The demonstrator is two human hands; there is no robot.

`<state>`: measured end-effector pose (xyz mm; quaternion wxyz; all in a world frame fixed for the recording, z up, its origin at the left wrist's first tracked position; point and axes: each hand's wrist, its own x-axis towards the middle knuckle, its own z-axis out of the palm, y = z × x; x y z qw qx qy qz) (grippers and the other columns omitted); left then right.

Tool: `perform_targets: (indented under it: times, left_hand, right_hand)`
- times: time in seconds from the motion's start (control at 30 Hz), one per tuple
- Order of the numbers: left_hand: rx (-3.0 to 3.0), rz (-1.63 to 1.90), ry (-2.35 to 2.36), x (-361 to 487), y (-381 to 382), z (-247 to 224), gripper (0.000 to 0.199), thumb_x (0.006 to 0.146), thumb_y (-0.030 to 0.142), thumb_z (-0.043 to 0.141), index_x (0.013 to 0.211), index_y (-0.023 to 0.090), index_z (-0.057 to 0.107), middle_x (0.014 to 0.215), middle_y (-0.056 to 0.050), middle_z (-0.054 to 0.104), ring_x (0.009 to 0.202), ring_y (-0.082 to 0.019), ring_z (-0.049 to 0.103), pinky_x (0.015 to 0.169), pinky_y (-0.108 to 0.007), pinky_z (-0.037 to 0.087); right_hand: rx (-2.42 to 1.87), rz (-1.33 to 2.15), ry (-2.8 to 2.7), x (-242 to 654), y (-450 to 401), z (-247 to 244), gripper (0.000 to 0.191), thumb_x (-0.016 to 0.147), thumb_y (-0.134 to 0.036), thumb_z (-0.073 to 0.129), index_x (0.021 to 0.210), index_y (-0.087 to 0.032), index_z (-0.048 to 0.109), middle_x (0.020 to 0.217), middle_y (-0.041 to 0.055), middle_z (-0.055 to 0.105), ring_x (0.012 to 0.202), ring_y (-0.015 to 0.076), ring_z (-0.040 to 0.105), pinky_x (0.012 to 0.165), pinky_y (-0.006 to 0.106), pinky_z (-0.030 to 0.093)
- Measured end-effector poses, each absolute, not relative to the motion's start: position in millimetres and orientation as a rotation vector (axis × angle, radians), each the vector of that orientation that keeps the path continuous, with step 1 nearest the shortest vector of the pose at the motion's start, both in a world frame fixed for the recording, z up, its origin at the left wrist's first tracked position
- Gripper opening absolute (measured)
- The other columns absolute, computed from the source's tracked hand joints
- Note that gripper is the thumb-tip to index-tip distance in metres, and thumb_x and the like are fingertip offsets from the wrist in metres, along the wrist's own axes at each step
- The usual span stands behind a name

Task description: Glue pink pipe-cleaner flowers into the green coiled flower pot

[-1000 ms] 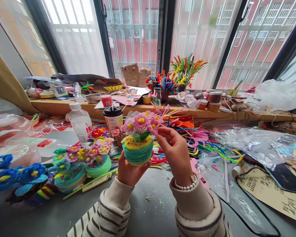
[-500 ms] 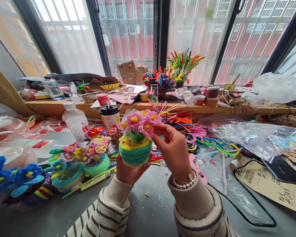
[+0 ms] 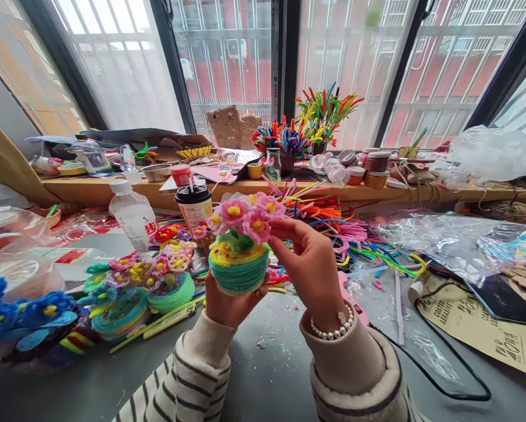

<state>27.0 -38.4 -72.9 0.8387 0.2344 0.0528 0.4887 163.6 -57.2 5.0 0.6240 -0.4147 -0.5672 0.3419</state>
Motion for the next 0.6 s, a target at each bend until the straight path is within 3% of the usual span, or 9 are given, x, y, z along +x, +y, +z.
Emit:
perform_targets:
  times: [0.17,0.33,0.6]
  left_hand:
    - [0.548,1.026,0.082,26.4,-36.2,-78.7,0.057,0.065,0.056,0.050,0.108,0.018,0.047,0.102,-0.009,0.058,0.088,-0.023,0.055,0.075,-0.032,0.038]
    - [0.534,1.036,0.131,26.4,-36.7,-79.5,0.061,0.064,0.056,0.050,0.112,0.019,0.042,0.103,-0.009,0.056,0.092,-0.024,0.054,0.078,-0.034,0.037]
    - [0.511,1.060,0.184,27.6,-39.0,-74.6,0.057,0.060,0.055,0.056,0.103,0.018,0.049,0.096,-0.008,0.061,0.083,-0.022,0.058,0.072,-0.032,0.041]
  right_hand:
    - [-0.937,0.740,-1.346,162.9,-58.2,5.5,0.027,0.066,-0.027,0.065,0.091,-0.018,0.062,0.088,0.0046,0.068,0.080,0.0149,0.063,0.072,0.029,0.052]
    - [-0.959,0.630,-1.387,163.0,-57.2,5.6,0.022,0.065,-0.025,0.066,0.085,-0.018,0.060,0.081,0.0021,0.067,0.074,0.0121,0.062,0.067,0.025,0.052]
    - [-0.958,0.679,-1.363,165.0,-55.9,3.0,0.021,0.066,-0.029,0.065,0.083,-0.017,0.061,0.080,0.0037,0.067,0.072,0.0133,0.062,0.065,0.027,0.053]
